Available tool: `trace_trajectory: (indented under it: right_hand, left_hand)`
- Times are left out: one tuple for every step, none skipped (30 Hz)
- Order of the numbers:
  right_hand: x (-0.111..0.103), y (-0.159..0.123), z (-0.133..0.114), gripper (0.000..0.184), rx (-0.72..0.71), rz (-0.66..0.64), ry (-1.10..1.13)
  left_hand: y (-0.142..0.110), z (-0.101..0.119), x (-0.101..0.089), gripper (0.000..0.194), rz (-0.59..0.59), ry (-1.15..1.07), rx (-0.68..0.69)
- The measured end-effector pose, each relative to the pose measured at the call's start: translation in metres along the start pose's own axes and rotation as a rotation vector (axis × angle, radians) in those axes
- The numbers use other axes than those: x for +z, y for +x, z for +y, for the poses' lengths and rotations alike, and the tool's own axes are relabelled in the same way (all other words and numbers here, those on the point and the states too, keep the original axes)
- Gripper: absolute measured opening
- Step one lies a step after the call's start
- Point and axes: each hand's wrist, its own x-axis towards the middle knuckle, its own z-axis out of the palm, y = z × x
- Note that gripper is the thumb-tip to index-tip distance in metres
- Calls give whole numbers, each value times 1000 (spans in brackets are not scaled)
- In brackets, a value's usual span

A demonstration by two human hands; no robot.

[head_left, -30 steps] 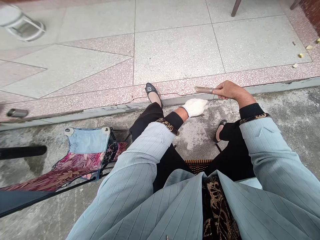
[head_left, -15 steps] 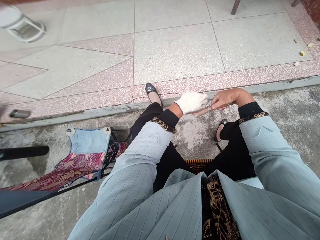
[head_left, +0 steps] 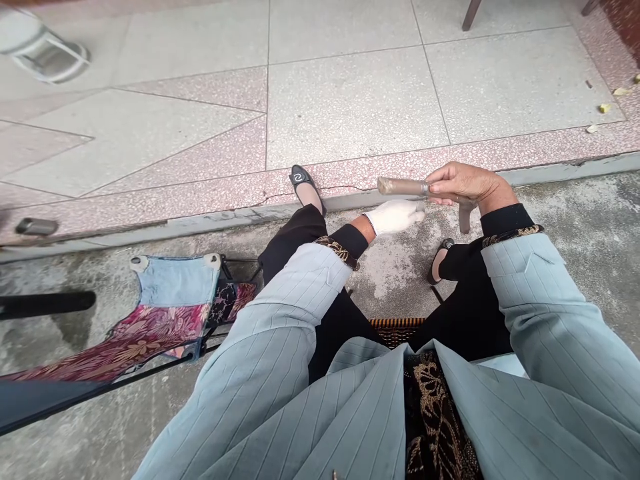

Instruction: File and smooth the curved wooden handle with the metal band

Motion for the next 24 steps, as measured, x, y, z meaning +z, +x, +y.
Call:
trace_trajectory:
  right_hand:
    - [1, 0, -1, 39, 0, 62, -1]
    - [2, 0, -1, 39, 8, 111, -3]
    - [3, 0, -2, 39, 22, 149, -8]
    - [4, 0, -2, 39, 42, 183, -14]
    - [4, 1, -2, 39, 66, 219, -25]
    - [4, 3, -2, 39, 94, 263, -47]
    - [4, 5, 0, 39, 128, 308, -84]
    - [3, 9, 2, 38, 173, 352, -137]
    - [2, 12, 5, 37, 225, 386, -199]
    - [1, 17, 8, 36, 283, 408, -266]
    - [0, 22, 11, 35, 345, 410, -334]
    - [-1, 26, 14, 34, 386, 395, -392]
    - [-2, 30, 17, 33, 417, 370, -448]
    - [-2, 33, 19, 33, 442, 331, -496]
    - [-1, 35, 21, 34, 460, 272, -531]
    - [-1, 36, 22, 36, 476, 195, -549]
    - [0, 36, 22, 38, 485, 100, -546]
    - [1, 35, 22, 41, 485, 2, -525]
    - [2, 33, 21, 43, 469, -90, -494]
    - [2, 32, 21, 44, 441, -167, -461]
    - [3, 30, 20, 46, 409, -230, -431]
    - [3, 28, 19, 47, 374, -278, -406]
    - [3, 27, 19, 48, 338, -316, -378]
    - [3, 26, 18, 48, 301, -348, -344]
  left_hand:
    - [-1, 4, 0, 41, -15, 2, 7]
    - [-1, 7, 0, 38, -29, 2, 13]
    - [-2, 9, -1, 37, -39, 1, 17]
    - [-3, 10, -2, 36, -46, -3, 19]
    - [-4, 11, -3, 36, -47, -10, 16]
    - [-4, 11, -4, 37, -44, -14, 6]
    - [-4, 10, -5, 38, -40, -7, -14]
    - [-5, 10, -5, 39, -37, 15, -38]
    - [-5, 8, -5, 40, -34, 54, -62]
    - [-5, 7, -4, 41, -28, 106, -82]
    - [-5, 5, -3, 42, -16, 167, -90]
    - [-5, 4, -2, 41, 0, 227, -84]
    - [-6, 2, -2, 41, 19, 279, -68]
    - [-6, 1, -2, 41, 40, 320, -51]
    - [-7, -1, -3, 41, 59, 351, -39]
    - [-8, -2, -5, 40, 72, 374, -35]
    - [-10, -2, -7, 39, 81, 389, -38]
    - [-11, -2, -11, 37, 86, 398, -45]
    - [-12, -2, -15, 36, 88, 404, -52]
    - [-13, -2, -19, 35, 90, 407, -55]
    - [-14, -2, -22, 35, 91, 404, -56]
    - [-15, -2, -26, 36, 94, 397, -54]
    - [-16, -2, -29, 37, 96, 387, -57]
    - [-16, -2, -31, 38, 97, 374, -63]
